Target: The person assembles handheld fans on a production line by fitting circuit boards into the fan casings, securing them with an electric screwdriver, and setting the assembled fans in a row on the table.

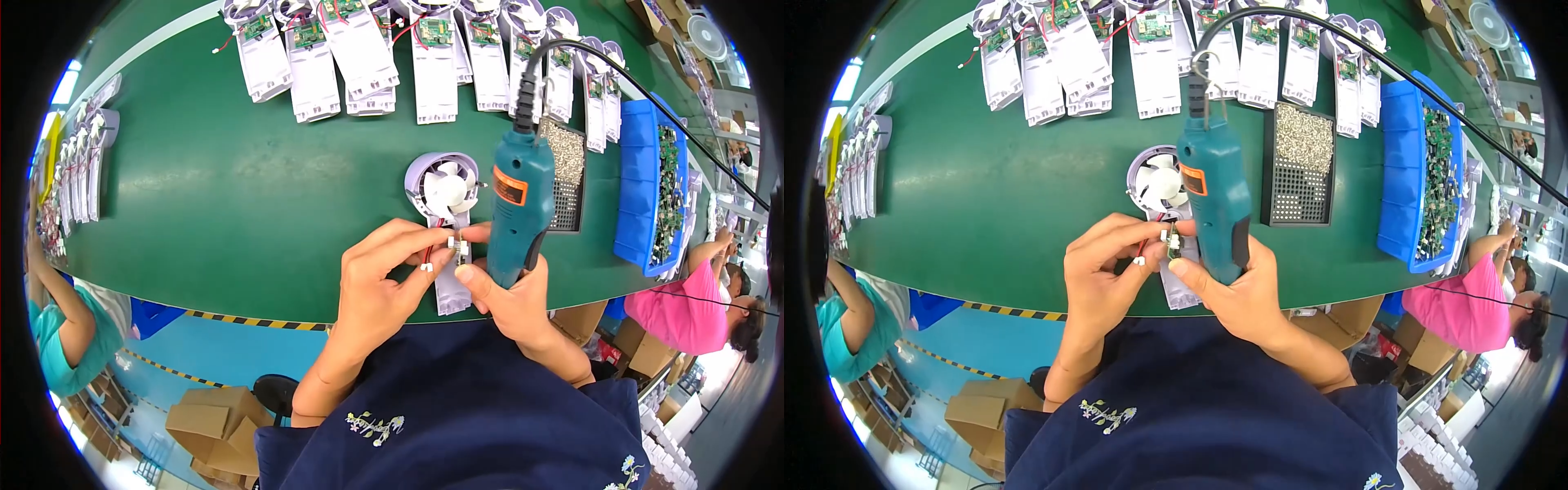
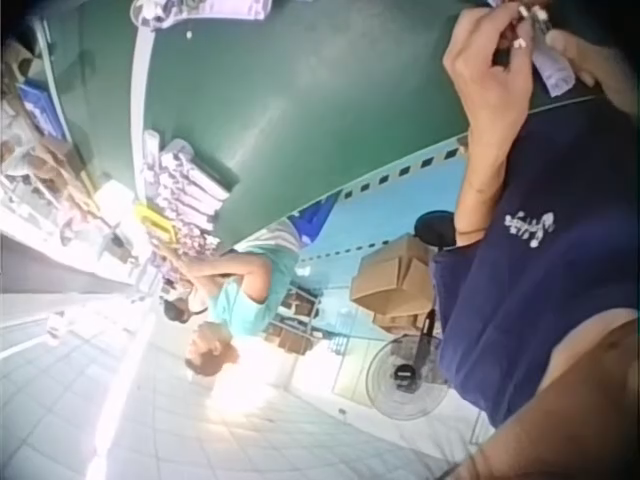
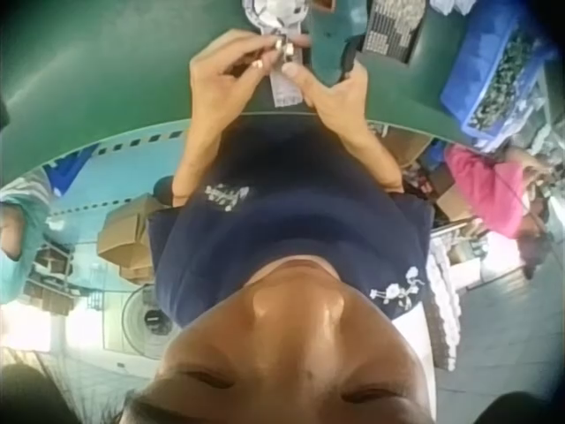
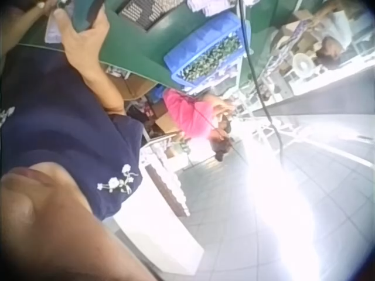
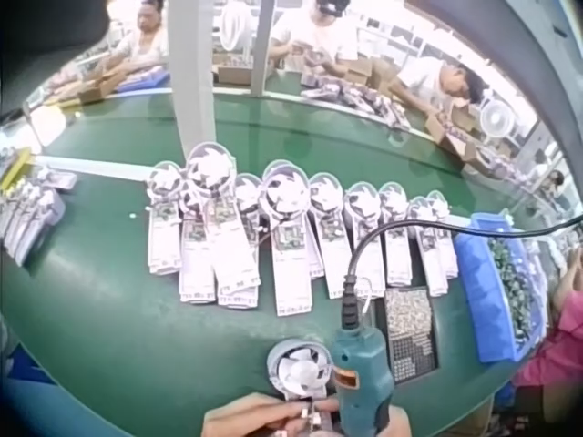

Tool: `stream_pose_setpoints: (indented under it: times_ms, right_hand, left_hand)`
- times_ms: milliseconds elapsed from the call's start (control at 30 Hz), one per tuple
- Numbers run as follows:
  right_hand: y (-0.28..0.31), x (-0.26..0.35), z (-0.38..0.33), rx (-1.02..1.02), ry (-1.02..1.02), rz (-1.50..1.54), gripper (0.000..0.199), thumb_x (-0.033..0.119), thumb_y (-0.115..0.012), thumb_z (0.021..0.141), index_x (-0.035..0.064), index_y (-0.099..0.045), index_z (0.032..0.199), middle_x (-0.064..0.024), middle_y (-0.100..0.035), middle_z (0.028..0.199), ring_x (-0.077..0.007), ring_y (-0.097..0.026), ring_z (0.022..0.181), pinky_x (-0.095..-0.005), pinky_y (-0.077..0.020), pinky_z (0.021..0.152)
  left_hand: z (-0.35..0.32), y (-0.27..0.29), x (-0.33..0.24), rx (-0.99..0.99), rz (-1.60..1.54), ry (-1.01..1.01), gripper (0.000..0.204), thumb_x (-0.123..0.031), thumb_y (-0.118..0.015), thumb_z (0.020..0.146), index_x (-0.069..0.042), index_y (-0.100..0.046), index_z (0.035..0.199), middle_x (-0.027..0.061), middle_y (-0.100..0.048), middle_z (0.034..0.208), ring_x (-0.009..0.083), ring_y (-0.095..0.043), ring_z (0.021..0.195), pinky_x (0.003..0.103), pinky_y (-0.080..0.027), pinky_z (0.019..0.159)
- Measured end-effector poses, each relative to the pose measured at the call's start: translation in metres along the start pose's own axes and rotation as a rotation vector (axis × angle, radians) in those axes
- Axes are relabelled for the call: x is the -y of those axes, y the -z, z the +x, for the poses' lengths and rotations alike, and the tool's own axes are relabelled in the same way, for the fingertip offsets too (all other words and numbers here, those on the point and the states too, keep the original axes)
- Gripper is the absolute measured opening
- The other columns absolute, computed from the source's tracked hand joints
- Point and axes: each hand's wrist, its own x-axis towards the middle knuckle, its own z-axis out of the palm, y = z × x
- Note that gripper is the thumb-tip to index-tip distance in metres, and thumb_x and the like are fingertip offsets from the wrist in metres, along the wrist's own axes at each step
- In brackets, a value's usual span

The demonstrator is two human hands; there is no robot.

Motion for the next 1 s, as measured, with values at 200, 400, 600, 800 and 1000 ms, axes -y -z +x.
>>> stream_pose_setpoints:
  times_ms: [200,400,600,800,1000]
  right_hand:
    - [0.021,0.033,0.008,-0.007,0.227,-0.434,0.037,0.003,-0.077,0.078,-0.0040,-0.063,0.111,-0.0112,-0.061,0.105,-0.0189,-0.060,0.095,-0.0308,-0.0480,0.083]
    - [0.018,0.025,0.031,0.158,0.427,-0.652,0.035,0.002,-0.075,0.075,-0.0027,-0.064,0.108,-0.0128,-0.060,0.109,-0.0262,-0.064,0.097,-0.0323,-0.0501,0.083]
    - [0.014,0.023,0.034,0.203,0.468,-0.632,0.038,0.000,-0.072,0.072,-0.0004,-0.064,0.109,-0.0109,-0.060,0.111,-0.0279,-0.064,0.096,-0.0331,-0.0511,0.082]
    - [0.019,0.012,0.028,-0.073,0.288,-0.470,0.036,0.009,-0.081,0.075,-0.0032,-0.065,0.105,-0.0122,-0.062,0.102,-0.0210,-0.064,0.090,-0.0297,-0.0497,0.080]
    - [0.012,0.013,0.035,0.039,0.531,-0.646,0.036,0.006,-0.081,0.072,-0.0038,-0.065,0.103,-0.0117,-0.063,0.098,-0.0244,-0.064,0.087,-0.0325,-0.0510,0.077]
  left_hand:
    - [0.003,0.001,-0.002,-0.070,0.165,-0.079,0.013,0.008,-0.063,0.087,0.005,-0.068,0.099,0.0091,-0.060,0.094,0.0108,-0.058,0.078,0.022,-0.049,0.060]
    - [0.004,-0.009,0.004,-0.231,0.070,-0.028,0.011,0.004,-0.066,0.086,0.001,-0.065,0.097,0.0089,-0.061,0.095,0.0172,-0.062,0.076,0.026,-0.051,0.061]
    - [0.000,-0.005,-0.001,-0.213,0.156,0.067,0.012,0.003,-0.065,0.086,0.003,-0.061,0.097,0.0100,-0.060,0.093,0.0188,-0.061,0.075,0.026,-0.051,0.060]
    - [0.009,-0.009,0.006,-0.181,0.188,-0.071,0.006,0.002,-0.064,0.088,0.002,-0.061,0.093,0.0059,-0.058,0.093,0.0092,-0.057,0.070,0.019,-0.043,0.051]
    - [0.007,-0.008,0.001,-0.225,0.182,-0.017,0.011,0.005,-0.065,0.086,0.001,-0.062,0.096,0.0089,-0.059,0.089,0.0181,-0.060,0.074,0.027,-0.049,0.062]
